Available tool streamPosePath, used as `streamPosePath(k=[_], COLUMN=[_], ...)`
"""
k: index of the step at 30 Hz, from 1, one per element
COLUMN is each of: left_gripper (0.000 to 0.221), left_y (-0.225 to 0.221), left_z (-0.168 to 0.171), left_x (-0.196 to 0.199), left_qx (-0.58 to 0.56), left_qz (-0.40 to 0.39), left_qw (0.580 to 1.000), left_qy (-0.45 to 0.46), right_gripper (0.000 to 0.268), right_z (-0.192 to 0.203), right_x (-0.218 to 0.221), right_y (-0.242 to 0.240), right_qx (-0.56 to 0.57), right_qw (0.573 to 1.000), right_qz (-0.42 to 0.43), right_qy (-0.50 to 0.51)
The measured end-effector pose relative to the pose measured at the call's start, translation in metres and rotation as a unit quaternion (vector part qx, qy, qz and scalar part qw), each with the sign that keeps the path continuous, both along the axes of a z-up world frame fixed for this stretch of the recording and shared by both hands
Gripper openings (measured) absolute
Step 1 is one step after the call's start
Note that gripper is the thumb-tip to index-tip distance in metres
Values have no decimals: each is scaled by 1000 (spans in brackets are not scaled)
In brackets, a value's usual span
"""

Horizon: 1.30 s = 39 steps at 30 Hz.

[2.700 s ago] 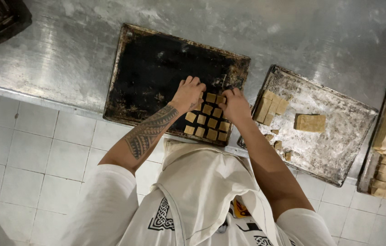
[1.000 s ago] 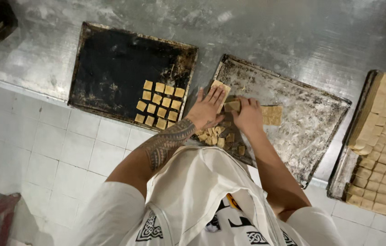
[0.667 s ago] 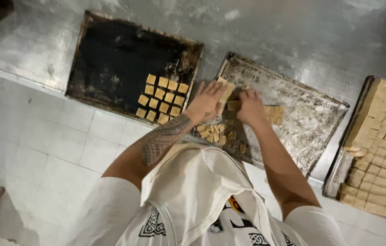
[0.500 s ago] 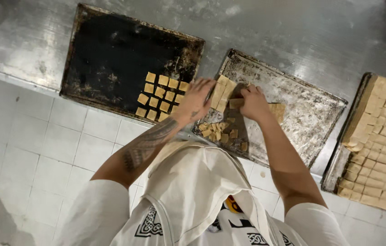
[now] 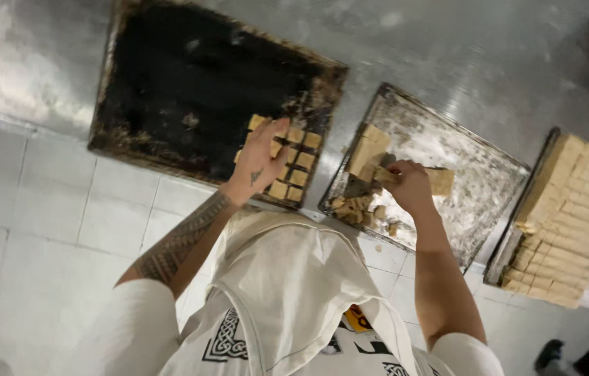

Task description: The person picks up square dough pieces from one tray and places them in neat rows on a separate dark baking sheet by hand.

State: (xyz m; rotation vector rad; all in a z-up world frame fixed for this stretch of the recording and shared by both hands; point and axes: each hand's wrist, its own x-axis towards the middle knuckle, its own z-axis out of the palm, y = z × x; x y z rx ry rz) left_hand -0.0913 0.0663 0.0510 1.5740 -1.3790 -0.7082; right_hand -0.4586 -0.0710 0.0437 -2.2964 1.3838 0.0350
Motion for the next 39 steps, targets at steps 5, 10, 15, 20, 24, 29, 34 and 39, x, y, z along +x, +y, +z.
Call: streamPosePath(k=[5, 10, 15, 20, 24, 29, 34, 39], left_gripper=[46, 47, 43, 42, 43, 38, 43, 38], left_y=[-10, -28, -61, -87, -89, -94, -135, -145], left_z=[-5, -5, -13, -24, -28, -41, -43, -64], left_x=[50, 79, 104, 124, 133, 129, 112, 97], left_qx=[14, -20, 8, -21, -27, -26, 25, 15], left_qz=[35, 41, 54, 74, 76, 14, -44, -72], left_qw=[999, 999, 997, 997, 996, 995, 989, 988], left_qy=[11, 4, 51, -3, -30, -91, -140, -139], right_gripper=[32, 40, 47, 31, 36, 27, 46, 50], right_z=[38, 69, 52, 15, 1, -10, -13, -16], right_x=[73, 159, 251, 306, 293, 261, 264, 267], right_y=[-5, -33, -73, -104, -96, -85, -92, -80], right_qx=[42, 128, 94, -100, -146, -58, -65, -82], right_qw=[999, 991, 988, 955, 919, 968, 974, 973], right_qz=[-25, -41, 75, 253, 345, 181, 144, 137], right_qy=[-5, 15, -93, -119, -121, -166, -163, -167])
